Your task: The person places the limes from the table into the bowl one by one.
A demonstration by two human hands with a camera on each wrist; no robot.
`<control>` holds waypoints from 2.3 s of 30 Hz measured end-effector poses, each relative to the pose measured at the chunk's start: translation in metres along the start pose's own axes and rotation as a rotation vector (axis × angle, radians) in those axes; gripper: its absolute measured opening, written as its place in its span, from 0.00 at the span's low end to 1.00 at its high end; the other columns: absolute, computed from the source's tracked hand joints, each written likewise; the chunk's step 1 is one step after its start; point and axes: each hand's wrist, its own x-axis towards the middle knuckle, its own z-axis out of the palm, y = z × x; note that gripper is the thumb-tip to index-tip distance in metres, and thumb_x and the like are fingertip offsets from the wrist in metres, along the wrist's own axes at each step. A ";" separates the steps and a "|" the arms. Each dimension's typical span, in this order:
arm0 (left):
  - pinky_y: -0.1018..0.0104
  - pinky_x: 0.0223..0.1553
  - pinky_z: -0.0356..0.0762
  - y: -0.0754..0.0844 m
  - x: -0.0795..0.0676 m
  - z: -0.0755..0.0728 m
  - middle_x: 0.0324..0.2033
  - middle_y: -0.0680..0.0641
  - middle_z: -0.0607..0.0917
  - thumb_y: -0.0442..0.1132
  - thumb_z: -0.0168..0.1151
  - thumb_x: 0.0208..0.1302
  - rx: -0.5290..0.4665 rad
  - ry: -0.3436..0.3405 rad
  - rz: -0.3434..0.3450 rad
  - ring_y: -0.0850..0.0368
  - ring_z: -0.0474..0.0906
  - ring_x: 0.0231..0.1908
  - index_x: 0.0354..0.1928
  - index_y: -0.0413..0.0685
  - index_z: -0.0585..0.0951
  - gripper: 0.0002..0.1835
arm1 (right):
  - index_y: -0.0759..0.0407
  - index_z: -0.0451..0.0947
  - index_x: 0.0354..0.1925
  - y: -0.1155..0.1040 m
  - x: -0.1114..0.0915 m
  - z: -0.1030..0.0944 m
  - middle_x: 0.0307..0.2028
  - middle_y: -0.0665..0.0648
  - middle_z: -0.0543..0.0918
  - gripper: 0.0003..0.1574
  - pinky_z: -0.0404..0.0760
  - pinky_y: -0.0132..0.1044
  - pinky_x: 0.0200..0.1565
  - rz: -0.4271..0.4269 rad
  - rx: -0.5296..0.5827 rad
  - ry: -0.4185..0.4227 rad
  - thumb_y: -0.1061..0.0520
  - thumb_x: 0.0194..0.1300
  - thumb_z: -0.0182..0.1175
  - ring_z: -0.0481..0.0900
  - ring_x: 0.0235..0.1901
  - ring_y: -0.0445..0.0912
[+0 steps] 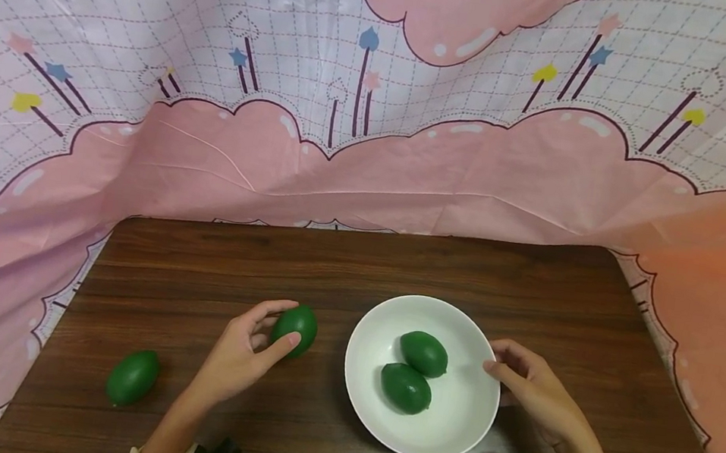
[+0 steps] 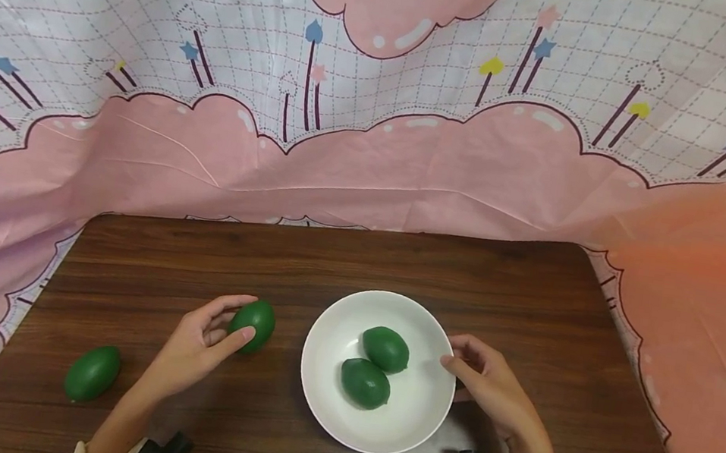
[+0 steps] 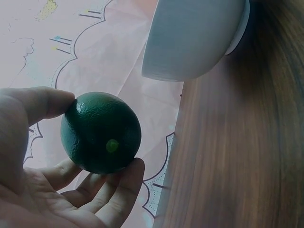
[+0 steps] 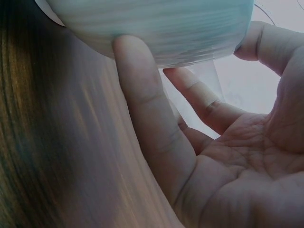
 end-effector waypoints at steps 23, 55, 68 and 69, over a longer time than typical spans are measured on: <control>0.65 0.48 0.90 0.011 0.005 0.014 0.60 0.36 0.84 0.42 0.68 0.73 0.006 -0.019 0.055 0.47 0.90 0.52 0.71 0.49 0.75 0.27 | 0.67 0.73 0.67 -0.001 0.000 -0.001 0.53 0.67 0.80 0.28 0.91 0.48 0.40 0.010 0.009 -0.002 0.53 0.78 0.60 0.83 0.45 0.47; 0.70 0.51 0.88 0.025 0.010 0.035 0.62 0.43 0.83 0.43 0.70 0.72 -0.010 -0.050 0.080 0.49 0.87 0.57 0.68 0.54 0.77 0.25 | 0.67 0.73 0.67 0.001 0.001 -0.001 0.52 0.67 0.79 0.27 0.91 0.48 0.40 -0.004 0.015 -0.013 0.52 0.78 0.59 0.83 0.45 0.47; 0.69 0.52 0.88 0.031 0.012 0.046 0.63 0.44 0.82 0.42 0.70 0.71 -0.045 -0.068 0.079 0.49 0.86 0.58 0.68 0.53 0.78 0.25 | 0.67 0.73 0.67 0.001 -0.001 0.000 0.53 0.68 0.80 0.27 0.92 0.47 0.41 0.005 0.020 -0.010 0.53 0.78 0.59 0.84 0.45 0.47; 0.69 0.52 0.87 0.031 0.013 0.047 0.63 0.44 0.82 0.42 0.70 0.71 -0.046 -0.065 0.081 0.50 0.86 0.59 0.68 0.53 0.78 0.25 | 0.67 0.73 0.67 0.000 -0.001 0.000 0.53 0.68 0.80 0.27 0.92 0.47 0.41 0.005 0.020 -0.009 0.53 0.78 0.59 0.84 0.45 0.47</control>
